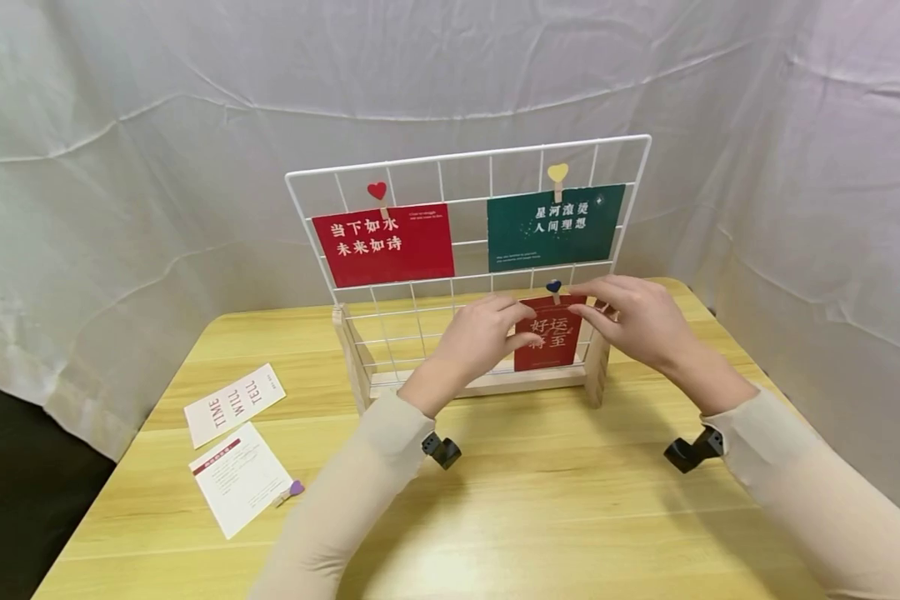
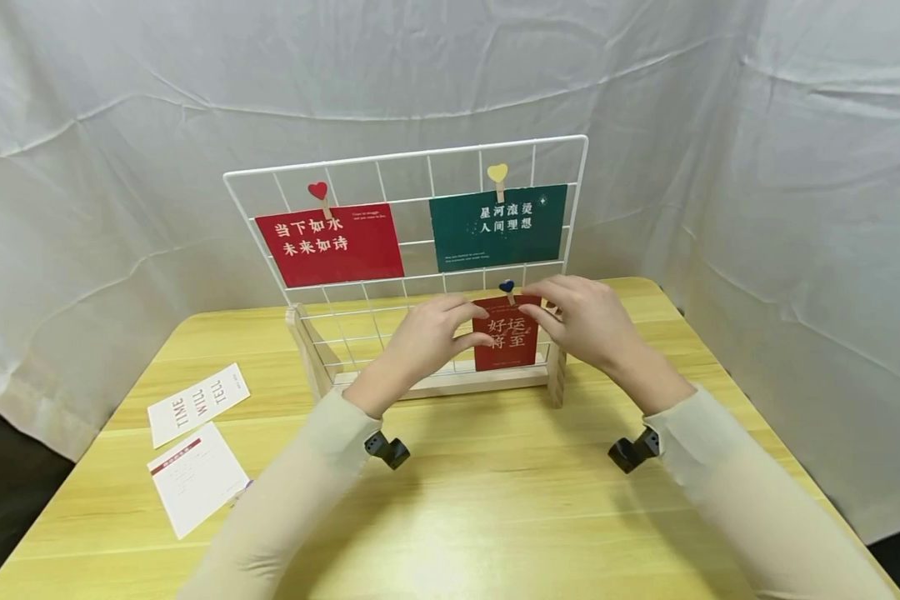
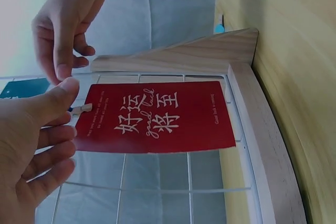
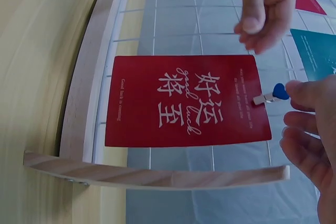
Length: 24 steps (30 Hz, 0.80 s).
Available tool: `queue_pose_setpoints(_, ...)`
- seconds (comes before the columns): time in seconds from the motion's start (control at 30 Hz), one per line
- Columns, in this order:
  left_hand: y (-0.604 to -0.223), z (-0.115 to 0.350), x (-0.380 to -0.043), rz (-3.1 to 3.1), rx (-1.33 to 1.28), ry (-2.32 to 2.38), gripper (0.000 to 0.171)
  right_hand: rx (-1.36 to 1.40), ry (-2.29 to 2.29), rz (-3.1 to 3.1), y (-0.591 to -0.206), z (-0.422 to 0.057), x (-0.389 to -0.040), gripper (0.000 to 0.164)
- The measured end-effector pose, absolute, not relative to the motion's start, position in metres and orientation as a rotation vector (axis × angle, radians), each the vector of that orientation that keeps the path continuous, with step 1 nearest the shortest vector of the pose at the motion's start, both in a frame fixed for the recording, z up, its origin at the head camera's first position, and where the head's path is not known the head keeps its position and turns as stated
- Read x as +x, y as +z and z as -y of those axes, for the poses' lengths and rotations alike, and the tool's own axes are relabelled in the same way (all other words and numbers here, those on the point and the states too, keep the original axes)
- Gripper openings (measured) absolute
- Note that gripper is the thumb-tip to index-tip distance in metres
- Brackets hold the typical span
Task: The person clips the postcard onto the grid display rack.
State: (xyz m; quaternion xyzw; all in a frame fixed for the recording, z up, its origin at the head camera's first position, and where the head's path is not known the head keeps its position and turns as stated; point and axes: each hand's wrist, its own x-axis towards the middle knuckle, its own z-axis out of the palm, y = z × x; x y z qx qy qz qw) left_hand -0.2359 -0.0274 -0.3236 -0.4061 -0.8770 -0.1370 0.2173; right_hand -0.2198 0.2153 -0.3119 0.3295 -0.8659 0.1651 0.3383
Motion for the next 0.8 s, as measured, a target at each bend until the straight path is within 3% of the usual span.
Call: queue_pose_setpoints(0.8,-0.324,0.087,-0.206,2.641,-1.191,-0.461,0.047,0.62,0.514,2.379,-0.314,-0.27,-0.203,0.028)
